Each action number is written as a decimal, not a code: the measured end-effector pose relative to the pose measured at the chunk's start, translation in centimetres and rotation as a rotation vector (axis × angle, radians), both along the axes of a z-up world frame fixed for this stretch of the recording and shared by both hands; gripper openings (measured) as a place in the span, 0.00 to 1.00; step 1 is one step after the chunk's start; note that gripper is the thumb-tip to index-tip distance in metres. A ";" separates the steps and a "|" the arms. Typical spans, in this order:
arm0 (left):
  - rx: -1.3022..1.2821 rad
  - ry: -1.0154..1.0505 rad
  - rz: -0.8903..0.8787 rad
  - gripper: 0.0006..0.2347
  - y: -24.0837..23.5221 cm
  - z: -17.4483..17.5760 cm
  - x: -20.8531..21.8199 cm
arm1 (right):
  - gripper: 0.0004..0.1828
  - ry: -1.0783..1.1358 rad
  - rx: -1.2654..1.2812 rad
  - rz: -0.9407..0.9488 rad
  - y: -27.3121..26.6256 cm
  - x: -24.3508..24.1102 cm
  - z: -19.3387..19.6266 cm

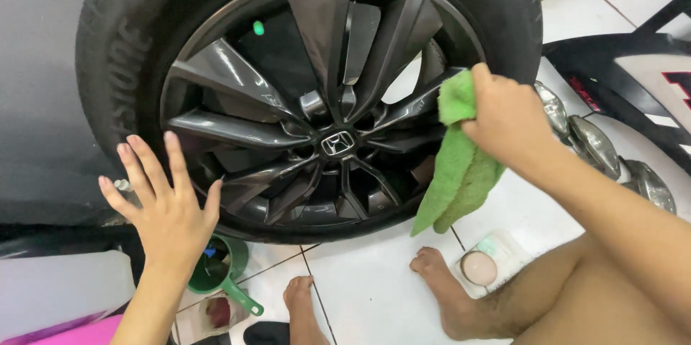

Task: The person cleans a car wheel using a green cloth. They wipe the spokes and the center hub of the wheel while sitting on the floor.

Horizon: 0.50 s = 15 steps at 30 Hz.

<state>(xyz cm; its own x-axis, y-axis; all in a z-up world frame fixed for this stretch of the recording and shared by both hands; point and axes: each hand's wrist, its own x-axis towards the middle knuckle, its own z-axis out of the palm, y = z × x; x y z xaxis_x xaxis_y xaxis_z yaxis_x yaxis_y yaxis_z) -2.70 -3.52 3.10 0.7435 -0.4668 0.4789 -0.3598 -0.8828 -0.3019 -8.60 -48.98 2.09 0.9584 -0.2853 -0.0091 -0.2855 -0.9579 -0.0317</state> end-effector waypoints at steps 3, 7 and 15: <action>0.054 -0.084 -0.037 0.37 -0.7 -0.3 1.2 | 0.25 -0.087 0.188 0.207 2.2 -0.1 -3.7; 0.074 -0.082 -0.114 0.34 -1.3 -0.7 1.7 | 0.33 -0.051 0.147 0.338 3.3 -0.4 -3.7; 0.084 -0.237 -0.163 0.25 -1.8 -0.6 2.9 | 0.19 0.024 0.102 -0.043 -0.8 -0.3 -1.0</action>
